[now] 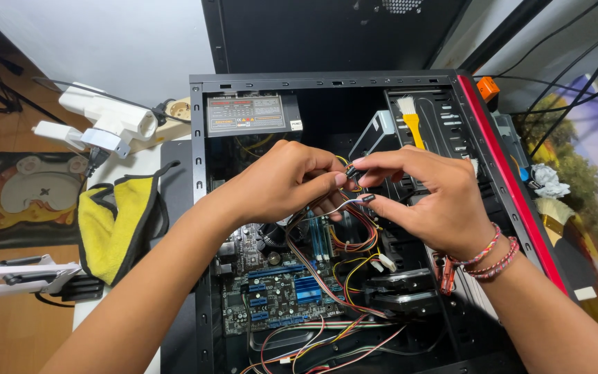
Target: The person disconnects cables and cleans the internal components of a computer case.
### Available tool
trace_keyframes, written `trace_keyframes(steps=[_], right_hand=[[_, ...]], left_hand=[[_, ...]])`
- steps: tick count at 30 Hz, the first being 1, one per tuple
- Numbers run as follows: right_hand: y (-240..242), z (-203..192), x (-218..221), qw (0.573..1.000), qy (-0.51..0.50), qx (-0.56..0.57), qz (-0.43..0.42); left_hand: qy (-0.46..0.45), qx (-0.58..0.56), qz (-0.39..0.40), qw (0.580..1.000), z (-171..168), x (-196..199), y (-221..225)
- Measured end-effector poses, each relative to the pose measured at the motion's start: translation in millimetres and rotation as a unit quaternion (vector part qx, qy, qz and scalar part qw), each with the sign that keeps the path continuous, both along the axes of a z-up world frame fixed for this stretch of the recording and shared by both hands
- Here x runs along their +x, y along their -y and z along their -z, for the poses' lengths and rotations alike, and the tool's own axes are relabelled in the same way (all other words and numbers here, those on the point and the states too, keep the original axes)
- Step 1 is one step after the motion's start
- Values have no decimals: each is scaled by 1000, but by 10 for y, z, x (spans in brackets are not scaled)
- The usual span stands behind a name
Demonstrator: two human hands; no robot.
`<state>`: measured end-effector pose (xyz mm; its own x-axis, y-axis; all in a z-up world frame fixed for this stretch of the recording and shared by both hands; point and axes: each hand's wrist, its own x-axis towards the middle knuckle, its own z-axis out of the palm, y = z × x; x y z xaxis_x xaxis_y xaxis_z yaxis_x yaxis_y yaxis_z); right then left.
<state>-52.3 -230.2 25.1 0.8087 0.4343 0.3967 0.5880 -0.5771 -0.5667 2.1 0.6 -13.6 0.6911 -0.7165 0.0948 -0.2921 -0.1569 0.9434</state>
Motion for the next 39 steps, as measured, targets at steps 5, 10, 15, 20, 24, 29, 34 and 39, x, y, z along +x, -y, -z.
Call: trace_keyframes(steps=[5, 10, 15, 20, 24, 29, 34, 39], right_hand=[[-4, 6, -2, 1000, 2, 5, -7], [18, 36, 6, 1000, 2, -8, 14], [26, 50, 13, 1000, 15, -16, 14], [33, 60, 17, 1000, 14, -14, 8], [27, 59, 14, 1000, 14, -13, 6], [23, 55, 5, 1000, 17, -17, 11], [19, 66, -2, 1000, 16, -9, 1], [7, 52, -3, 1000, 14, -15, 5]], left_hand=[[-37, -18, 6, 999, -1, -2, 7], [-18, -1, 2, 1000, -19, -8, 4], [-10, 11, -2, 1000, -34, -14, 2], [-10, 5, -1, 1000, -32, -14, 2], [-11, 4, -1, 1000, -26, -15, 3], [-14, -1, 2, 1000, -23, -15, 3], [-4, -2, 2, 1000, -9, -13, -3], [1, -7, 5, 1000, 9, 2, -8]])
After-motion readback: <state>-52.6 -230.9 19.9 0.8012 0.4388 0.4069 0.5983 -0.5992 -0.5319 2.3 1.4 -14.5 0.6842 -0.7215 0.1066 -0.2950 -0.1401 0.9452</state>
